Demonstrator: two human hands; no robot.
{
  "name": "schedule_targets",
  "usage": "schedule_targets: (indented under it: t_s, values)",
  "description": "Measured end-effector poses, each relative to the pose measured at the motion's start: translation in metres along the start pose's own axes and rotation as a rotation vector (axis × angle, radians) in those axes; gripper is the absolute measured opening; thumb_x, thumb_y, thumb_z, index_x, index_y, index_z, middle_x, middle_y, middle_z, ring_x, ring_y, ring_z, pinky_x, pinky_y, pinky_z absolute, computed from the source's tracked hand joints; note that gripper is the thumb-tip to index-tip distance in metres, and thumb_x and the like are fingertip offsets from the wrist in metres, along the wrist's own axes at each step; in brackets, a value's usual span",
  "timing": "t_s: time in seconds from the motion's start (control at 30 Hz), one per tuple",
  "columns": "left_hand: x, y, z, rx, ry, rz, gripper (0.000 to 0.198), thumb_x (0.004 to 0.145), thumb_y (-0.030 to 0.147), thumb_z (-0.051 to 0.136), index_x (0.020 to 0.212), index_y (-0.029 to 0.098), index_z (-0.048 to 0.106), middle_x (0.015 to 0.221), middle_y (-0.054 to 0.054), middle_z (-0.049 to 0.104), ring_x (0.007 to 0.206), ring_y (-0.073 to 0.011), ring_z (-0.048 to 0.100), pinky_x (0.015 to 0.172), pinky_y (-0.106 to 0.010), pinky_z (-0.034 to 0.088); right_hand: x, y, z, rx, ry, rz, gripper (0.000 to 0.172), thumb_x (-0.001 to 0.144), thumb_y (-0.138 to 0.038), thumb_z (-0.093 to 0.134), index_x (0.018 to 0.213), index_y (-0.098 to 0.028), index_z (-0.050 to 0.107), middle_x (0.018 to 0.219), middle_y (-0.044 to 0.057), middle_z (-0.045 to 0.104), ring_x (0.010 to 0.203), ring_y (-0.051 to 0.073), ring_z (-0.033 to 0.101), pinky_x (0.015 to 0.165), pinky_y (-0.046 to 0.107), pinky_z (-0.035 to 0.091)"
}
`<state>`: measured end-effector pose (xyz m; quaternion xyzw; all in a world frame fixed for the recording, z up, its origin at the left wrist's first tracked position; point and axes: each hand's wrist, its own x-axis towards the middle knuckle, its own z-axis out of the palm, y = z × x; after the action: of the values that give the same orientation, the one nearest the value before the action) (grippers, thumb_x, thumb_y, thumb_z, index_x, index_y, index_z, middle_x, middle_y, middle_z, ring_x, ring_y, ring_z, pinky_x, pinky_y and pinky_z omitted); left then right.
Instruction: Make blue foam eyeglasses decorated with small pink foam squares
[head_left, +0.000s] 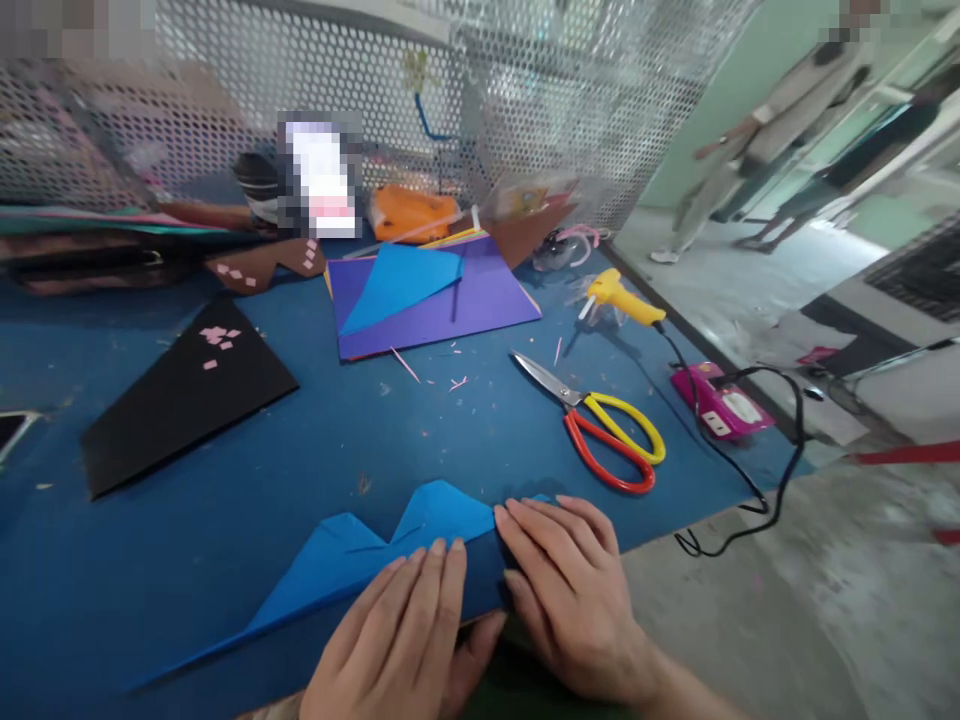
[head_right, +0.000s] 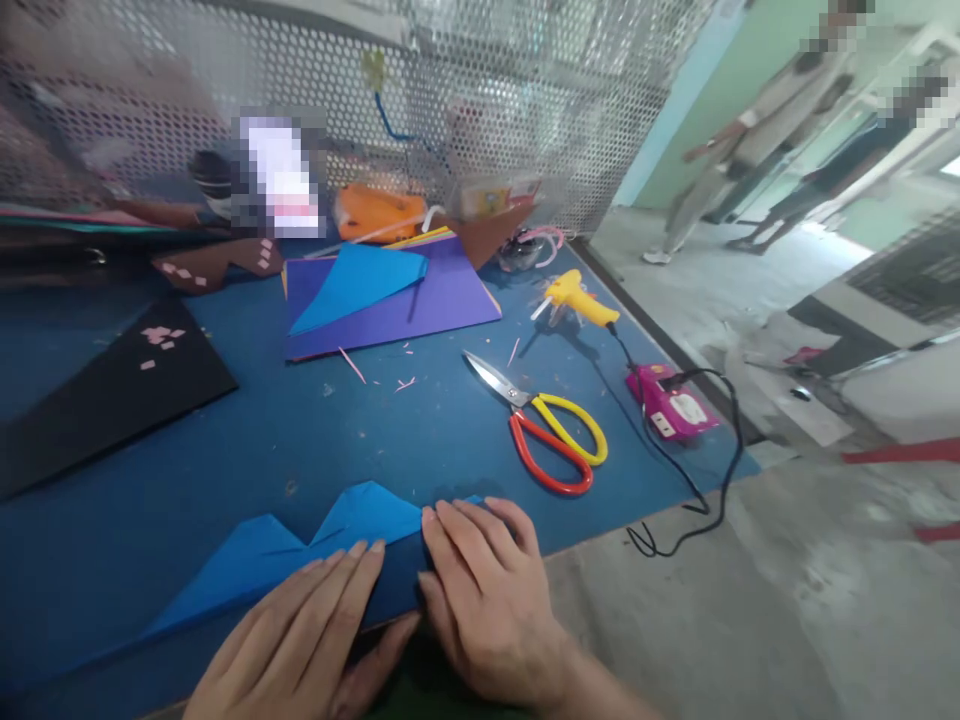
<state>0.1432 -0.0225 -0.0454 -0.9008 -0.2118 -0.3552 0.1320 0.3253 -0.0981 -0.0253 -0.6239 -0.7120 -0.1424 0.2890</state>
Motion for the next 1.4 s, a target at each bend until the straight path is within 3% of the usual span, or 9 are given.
schedule_targets:
  t_s: [0.2, 0.4, 0.73, 0.93, 1.03, 1.2, 1.4]
  values:
    - [0.003, -0.003, -0.001, -0.029, 0.019, -0.009, 0.033, 0.091, 0.034, 0.059, 0.108, 0.008, 0.071, 0.100, -0.008, 0.076, 0.087, -0.0193, 0.067, 0.085, -0.033, 0.048, 0.001, -0.012, 0.004, -0.059, 0.103, 0.001, 0.032, 0.094, -0.020, 0.047, 0.118, -0.011, 0.067, 0.113, 0.008, 0.073, 0.104, 0.019, 0.065, 0.101, 0.035, 0.041]
    - [-0.010, -0.007, 0.005, -0.065, 0.038, 0.007, 0.035, 0.091, 0.017, 0.039, 0.105, 0.011, 0.071, 0.102, -0.008, 0.076, 0.091, -0.0192, 0.067, 0.092, -0.033, 0.045, 0.009, -0.024, 0.011, 0.006, 0.141, -0.194, 0.037, 0.097, -0.023, 0.040, 0.116, -0.004, 0.066, 0.111, 0.009, 0.074, 0.106, 0.018, 0.066, 0.095, 0.032, 0.046]
    - [-0.018, -0.012, 0.008, -0.067, 0.005, 0.005, 0.038, 0.093, 0.018, 0.037, 0.113, 0.012, 0.069, 0.109, -0.007, 0.074, 0.096, -0.0177, 0.068, 0.100, -0.030, 0.042, 0.009, -0.026, 0.030, -0.057, 0.240, -0.170, 0.036, 0.097, -0.022, 0.038, 0.109, -0.006, 0.068, 0.102, 0.009, 0.076, 0.099, 0.017, 0.068, 0.085, 0.031, 0.050]
    - [-0.008, -0.010, -0.007, -0.116, 0.018, -0.034, 0.032, 0.093, 0.020, 0.045, 0.112, 0.013, 0.070, 0.109, -0.006, 0.075, 0.100, -0.0155, 0.068, 0.109, -0.028, 0.037, 0.004, -0.031, 0.018, -0.039, 0.109, -0.152, 0.036, 0.095, -0.021, 0.041, 0.117, -0.004, 0.064, 0.113, 0.012, 0.073, 0.108, 0.020, 0.065, 0.095, 0.035, 0.046]
    - [-0.014, -0.013, -0.019, -0.047, 0.008, -0.055, 0.030, 0.092, 0.026, 0.055, 0.115, 0.011, 0.069, 0.110, -0.008, 0.074, 0.103, -0.0184, 0.068, 0.106, -0.030, 0.043, -0.002, -0.033, 0.015, 0.008, 0.075, -0.111, 0.036, 0.095, -0.019, 0.042, 0.121, -0.003, 0.062, 0.114, 0.013, 0.072, 0.110, 0.020, 0.064, 0.100, 0.036, 0.040]
    - [-0.034, -0.018, -0.032, 0.006, -0.016, -0.171, 0.035, 0.090, 0.033, 0.063, 0.120, 0.014, 0.067, 0.112, -0.008, 0.073, 0.104, -0.0218, 0.067, 0.101, -0.035, 0.048, -0.009, -0.037, 0.022, 0.064, 0.032, -0.032, 0.036, 0.096, -0.024, 0.048, 0.126, -0.013, 0.063, 0.118, 0.009, 0.071, 0.112, 0.019, 0.062, 0.109, 0.038, 0.030]
    - [-0.033, -0.023, -0.034, -0.008, -0.017, -0.137, 0.034, 0.091, 0.034, 0.063, 0.117, 0.012, 0.069, 0.109, -0.007, 0.075, 0.101, -0.0194, 0.067, 0.105, -0.034, 0.043, -0.010, -0.038, 0.025, 0.042, -0.039, -0.008, 0.040, 0.096, -0.031, 0.050, 0.133, -0.017, 0.060, 0.116, 0.010, 0.069, 0.112, 0.021, 0.059, 0.113, 0.041, 0.026]
